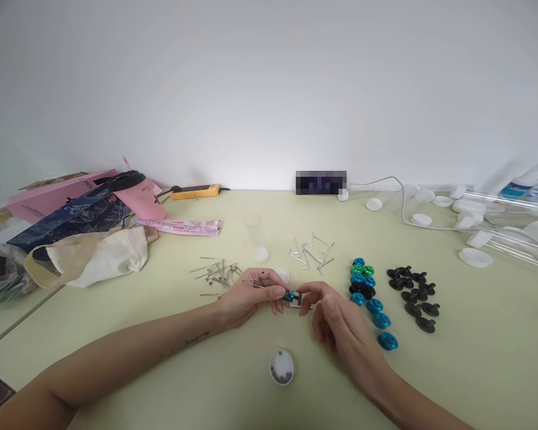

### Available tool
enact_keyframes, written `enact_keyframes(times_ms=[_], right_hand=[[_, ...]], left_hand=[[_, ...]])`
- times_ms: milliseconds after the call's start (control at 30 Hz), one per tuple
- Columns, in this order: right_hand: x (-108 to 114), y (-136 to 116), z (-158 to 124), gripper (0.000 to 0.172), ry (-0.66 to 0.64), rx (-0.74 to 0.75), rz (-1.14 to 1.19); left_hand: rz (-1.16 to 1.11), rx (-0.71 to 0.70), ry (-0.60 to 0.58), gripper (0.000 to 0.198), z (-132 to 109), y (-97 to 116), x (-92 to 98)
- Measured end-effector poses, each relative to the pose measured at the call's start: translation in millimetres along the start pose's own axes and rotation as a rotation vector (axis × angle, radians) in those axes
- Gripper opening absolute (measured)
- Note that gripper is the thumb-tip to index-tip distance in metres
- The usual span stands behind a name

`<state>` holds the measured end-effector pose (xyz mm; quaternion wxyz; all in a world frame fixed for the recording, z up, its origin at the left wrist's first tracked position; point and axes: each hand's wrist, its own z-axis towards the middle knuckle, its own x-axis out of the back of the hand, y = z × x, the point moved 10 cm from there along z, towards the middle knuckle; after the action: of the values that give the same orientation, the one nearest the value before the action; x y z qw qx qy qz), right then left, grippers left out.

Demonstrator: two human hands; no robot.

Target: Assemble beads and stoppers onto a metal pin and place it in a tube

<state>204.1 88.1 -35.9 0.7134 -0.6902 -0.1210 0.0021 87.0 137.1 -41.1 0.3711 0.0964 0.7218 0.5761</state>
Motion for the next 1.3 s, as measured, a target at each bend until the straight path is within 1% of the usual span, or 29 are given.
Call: enact_keyframes(times_ms=[267,367,467,567,967,1167,1300], right_hand=[[-3.1,-1.6,1.0,0.047,-0.017,0.0,0.028],[-1.6,-2.8,0.3,0.044,0.002,0.001,0.04],[1.7,-6.7,-0.3,0.042,0.031,0.03,0.041],[1.1,-9.0,-0.5,0.043,0.02,0.049,0.033],[-1.0,-6.4,0.3,0.045,0.004,0.012,0.055],[2.2,-7.5,0.6,0.044,0.039,0.017,0.03],[1.7,-7.1,-0.3,0.045,0.034,0.021,0.029]], left_hand=[[0.007,0.002,0.006,0.023,-0.6,1.5,-0.8],[0.006,0.0,0.01,0.023,-0.4,1.5,-0.5],[0.014,0.008,0.015,0.025,-0.2,0.4,-0.3],[0.02,0.015,0.025,0.027,-0.1,-0.5,0.7],[0.029,0.026,0.026,0.03,-0.5,-0.7,0.3],[0.019,0.008,0.01,0.026,-0.5,1.2,-0.4],[0.017,0.011,0.011,0.027,-0.4,0.8,-0.3]])
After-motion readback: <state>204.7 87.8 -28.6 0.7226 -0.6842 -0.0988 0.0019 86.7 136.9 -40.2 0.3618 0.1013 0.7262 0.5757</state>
